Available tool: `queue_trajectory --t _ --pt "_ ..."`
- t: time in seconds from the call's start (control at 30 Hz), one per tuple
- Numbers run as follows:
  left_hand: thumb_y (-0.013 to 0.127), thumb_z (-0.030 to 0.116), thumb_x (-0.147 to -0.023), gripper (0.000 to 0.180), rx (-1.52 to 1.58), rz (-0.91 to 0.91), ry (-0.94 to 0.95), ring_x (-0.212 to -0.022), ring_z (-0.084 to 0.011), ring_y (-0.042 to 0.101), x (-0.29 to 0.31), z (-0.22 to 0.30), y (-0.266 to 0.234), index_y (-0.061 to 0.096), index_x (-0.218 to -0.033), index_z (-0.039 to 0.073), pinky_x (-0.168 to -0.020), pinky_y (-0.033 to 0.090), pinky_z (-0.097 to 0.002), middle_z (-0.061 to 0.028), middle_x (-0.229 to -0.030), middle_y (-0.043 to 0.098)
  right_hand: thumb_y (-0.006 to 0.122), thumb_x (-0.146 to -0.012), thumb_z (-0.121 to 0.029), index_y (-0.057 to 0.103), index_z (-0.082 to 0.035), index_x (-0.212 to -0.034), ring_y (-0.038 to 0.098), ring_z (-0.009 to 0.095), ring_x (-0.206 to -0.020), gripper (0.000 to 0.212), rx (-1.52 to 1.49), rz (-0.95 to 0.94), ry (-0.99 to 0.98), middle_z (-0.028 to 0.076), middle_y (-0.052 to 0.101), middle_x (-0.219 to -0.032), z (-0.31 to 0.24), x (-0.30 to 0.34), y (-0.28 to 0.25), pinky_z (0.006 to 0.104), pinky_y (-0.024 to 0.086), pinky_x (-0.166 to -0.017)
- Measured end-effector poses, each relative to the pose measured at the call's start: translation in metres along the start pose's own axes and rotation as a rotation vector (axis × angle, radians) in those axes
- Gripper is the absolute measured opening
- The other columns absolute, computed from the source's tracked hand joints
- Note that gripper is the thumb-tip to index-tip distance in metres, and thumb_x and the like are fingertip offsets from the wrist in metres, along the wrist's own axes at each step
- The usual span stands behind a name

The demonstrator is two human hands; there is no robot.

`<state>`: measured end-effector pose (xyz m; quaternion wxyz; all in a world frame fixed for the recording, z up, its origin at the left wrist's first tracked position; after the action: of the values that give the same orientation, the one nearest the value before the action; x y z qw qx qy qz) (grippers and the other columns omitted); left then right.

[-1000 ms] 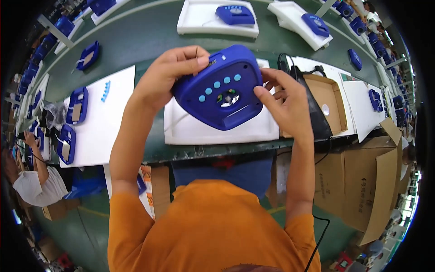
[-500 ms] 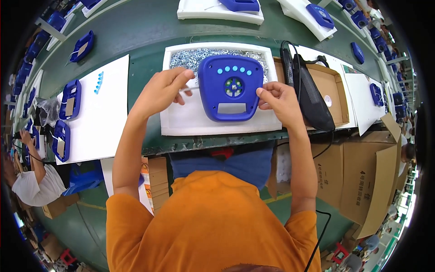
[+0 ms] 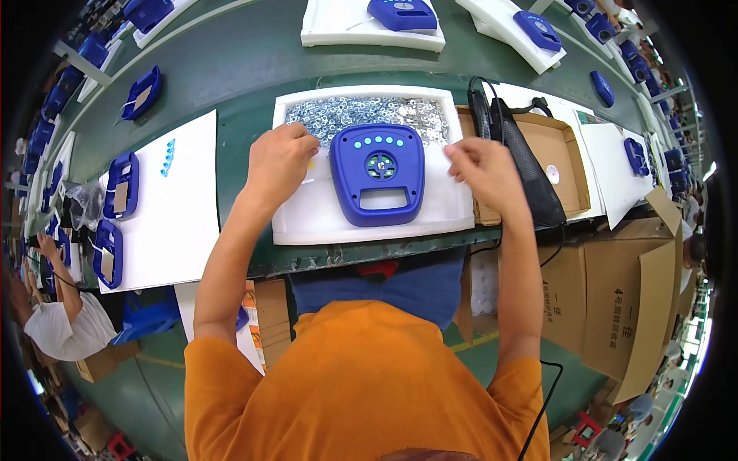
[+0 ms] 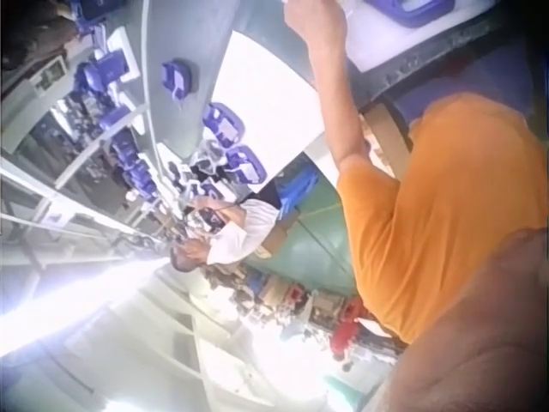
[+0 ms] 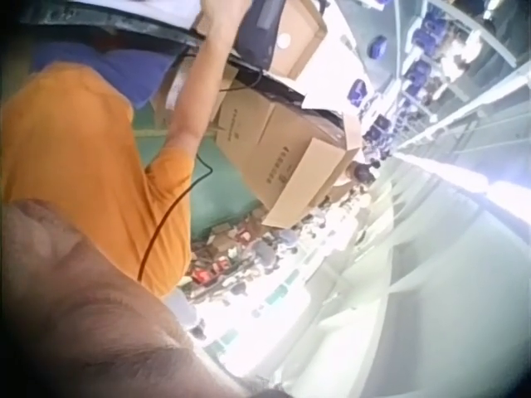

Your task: Assembling electronic device components at a factory workbench using a power screwdriver.

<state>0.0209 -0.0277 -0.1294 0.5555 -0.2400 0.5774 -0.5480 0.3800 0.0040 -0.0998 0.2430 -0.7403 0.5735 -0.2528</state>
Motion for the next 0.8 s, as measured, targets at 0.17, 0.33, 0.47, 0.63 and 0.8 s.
queue_trajectory --t 0.17,0.33,0.47,0.63,0.8 --pt "0.081 0.012 -0.095 0.006 -0.089 -0.028 0.067 -0.098 -0.0305 0.077 -0.004 0.000 0.015 0.087 -0.097 0.012 -0.085 0.061 -0.0455 -0.0055 -0.098 0.078 0.076 -0.112 -0.035 0.082 0.001 -0.113 0.074 0.010 -0.077 0.037 -0.242 0.305 0.020 0.006 0.080 -0.088 0.031 0.006 -0.096 0.0246 0.057 -0.070" --pt "0.078 0.011 -0.094 0.004 -0.109 0.000 0.069 -0.099 -0.0296 0.074 -0.004 -0.003 0.017 0.081 -0.094 0.009 -0.088 0.059 -0.0452 -0.0069 -0.099 0.074 0.075 -0.112 -0.031 0.082 0.002 -0.111 0.073 0.011 -0.074 0.034 -0.267 0.505 0.108 0.007 0.080 -0.087 0.100 0.011 -0.170 0.0246 0.057 -0.069" --pt "0.080 0.010 -0.094 0.003 -0.123 0.059 0.130 -0.098 -0.0309 0.071 -0.014 0.002 0.010 0.078 -0.096 0.008 -0.093 0.057 -0.0450 -0.0078 -0.098 0.071 0.079 -0.109 -0.033 0.082 0.001 -0.119 0.080 0.017 -0.084 0.035 0.164 0.500 0.340 0.010 0.084 -0.098 0.185 0.021 -0.204 0.0301 0.063 -0.078" --pt "0.080 0.010 -0.098 0.006 -0.019 0.105 0.069 -0.101 -0.0336 0.071 -0.031 0.020 -0.014 0.076 -0.097 0.005 -0.092 0.055 -0.0459 -0.0093 -0.101 0.073 0.086 -0.098 -0.038 0.084 -0.007 -0.125 0.083 0.033 -0.109 0.041 0.649 0.421 0.315 0.017 0.086 -0.117 0.206 0.019 -0.185 0.0443 0.064 -0.096" --pt "0.081 0.006 -0.097 0.007 0.460 0.196 -0.014 -0.092 -0.0304 0.075 -0.058 0.035 -0.023 0.078 -0.101 0.000 -0.083 0.058 -0.0417 -0.0124 -0.099 0.076 0.092 -0.089 -0.033 0.086 -0.008 -0.122 0.082 0.039 -0.111 0.042 0.649 0.399 0.335 0.019 0.086 -0.118 0.218 0.022 -0.182 0.0484 0.064 -0.098"
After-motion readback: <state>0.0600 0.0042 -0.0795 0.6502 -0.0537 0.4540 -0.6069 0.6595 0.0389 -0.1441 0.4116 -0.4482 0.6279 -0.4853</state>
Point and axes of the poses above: each hand's wrist, its own x-axis away from the middle knuckle, its own y-axis out of the palm, z = x × y, the point moved 4 cm from there along -x, towards the middle knuckle
